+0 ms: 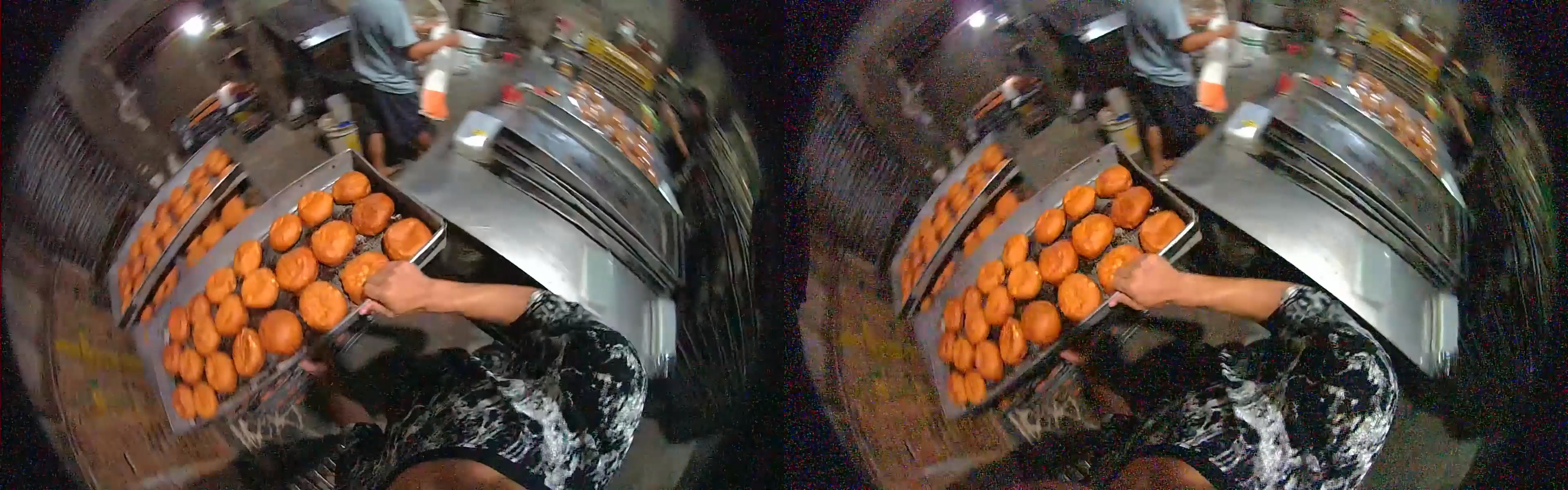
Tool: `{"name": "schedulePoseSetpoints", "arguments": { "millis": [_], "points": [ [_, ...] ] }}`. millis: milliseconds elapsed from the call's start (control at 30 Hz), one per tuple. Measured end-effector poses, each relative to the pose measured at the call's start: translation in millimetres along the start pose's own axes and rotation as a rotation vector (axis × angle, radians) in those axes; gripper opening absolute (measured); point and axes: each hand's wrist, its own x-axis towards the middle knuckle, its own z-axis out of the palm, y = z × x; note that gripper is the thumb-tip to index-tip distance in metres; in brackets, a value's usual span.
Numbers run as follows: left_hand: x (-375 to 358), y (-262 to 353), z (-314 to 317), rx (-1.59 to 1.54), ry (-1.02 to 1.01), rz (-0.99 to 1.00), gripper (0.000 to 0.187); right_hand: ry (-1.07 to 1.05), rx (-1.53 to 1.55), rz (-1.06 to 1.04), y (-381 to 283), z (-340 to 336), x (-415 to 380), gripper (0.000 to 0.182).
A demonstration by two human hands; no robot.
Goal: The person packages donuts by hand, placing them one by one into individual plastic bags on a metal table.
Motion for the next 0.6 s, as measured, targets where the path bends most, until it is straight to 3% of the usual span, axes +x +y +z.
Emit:
{"name": "schedulePoseSetpoints", "arguments": {
  "millis": [100,233,367,500,600],
  "points": [
    [6,-9,-7,-0.172,-0.133,-0.028,0.020,0.026,-0.071,-0.039,13,-61,-5,0.036],
    [86,14,-40,-0.312,-0.241,-0.036,0.019,0.155,-0.310,-0.016,0,-134,-30,0.043],
    [149,28,-46,-0.489,-0.335,-0.079,0.019,0.191,-0.578,0.095,-51,-165,-52,0.050],
    [213,63,-12,-0.683,-0.393,-0.155,0.019,0.181,-0.847,0.285,-101,-203,-50,0.048],
    [290,97,43,-0.749,-0.380,-0.276,0.018,0.245,-1.000,0.433,-87,-261,-96,0.046]
  ]
}}
